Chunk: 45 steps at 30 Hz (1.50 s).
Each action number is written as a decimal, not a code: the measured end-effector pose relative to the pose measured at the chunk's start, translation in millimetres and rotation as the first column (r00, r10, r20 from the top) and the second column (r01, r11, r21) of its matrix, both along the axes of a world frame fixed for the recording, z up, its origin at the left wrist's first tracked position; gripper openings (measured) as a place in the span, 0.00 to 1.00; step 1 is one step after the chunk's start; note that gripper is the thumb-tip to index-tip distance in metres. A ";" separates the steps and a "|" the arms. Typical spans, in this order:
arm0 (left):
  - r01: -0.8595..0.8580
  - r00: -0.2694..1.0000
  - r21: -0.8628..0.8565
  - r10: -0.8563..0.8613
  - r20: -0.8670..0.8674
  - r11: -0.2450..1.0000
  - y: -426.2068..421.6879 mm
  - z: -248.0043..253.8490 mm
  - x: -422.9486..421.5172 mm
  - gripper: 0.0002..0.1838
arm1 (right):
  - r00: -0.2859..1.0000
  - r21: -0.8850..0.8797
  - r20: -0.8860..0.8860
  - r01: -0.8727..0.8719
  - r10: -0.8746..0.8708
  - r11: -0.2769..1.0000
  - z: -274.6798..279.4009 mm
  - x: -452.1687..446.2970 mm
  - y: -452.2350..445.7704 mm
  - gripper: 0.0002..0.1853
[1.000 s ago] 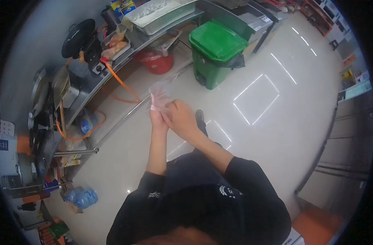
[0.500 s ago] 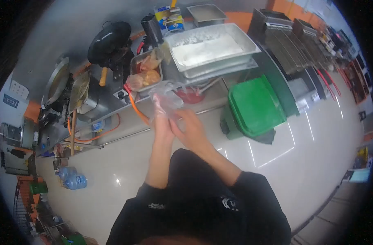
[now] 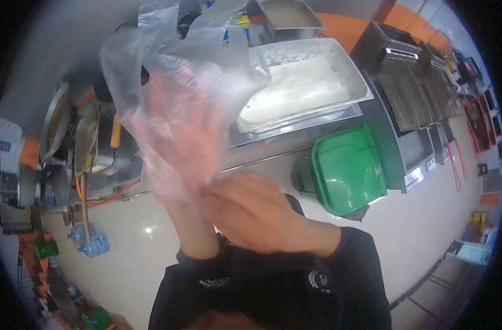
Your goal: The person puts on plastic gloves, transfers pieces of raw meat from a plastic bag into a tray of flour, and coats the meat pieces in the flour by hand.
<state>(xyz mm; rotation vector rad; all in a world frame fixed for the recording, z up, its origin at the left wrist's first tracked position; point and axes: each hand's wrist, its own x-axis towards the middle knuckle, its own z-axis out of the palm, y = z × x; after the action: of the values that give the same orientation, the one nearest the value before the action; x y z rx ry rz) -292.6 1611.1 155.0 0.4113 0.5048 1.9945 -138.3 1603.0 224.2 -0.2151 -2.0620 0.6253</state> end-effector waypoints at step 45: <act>-0.710 0.638 -0.481 0.758 -0.133 0.514 -54.0 -87.3 -117.4 0.51 | 0.741 -0.428 0.029 -0.597 0.670 0.679 -127.0 -149.0 61.1 0.11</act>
<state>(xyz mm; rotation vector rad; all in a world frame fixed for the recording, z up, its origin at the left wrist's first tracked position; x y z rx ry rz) -410.0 1557.1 67.7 -0.3061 1.2700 2.5504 -287.4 1664.1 97.2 0.2604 -2.1565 1.5164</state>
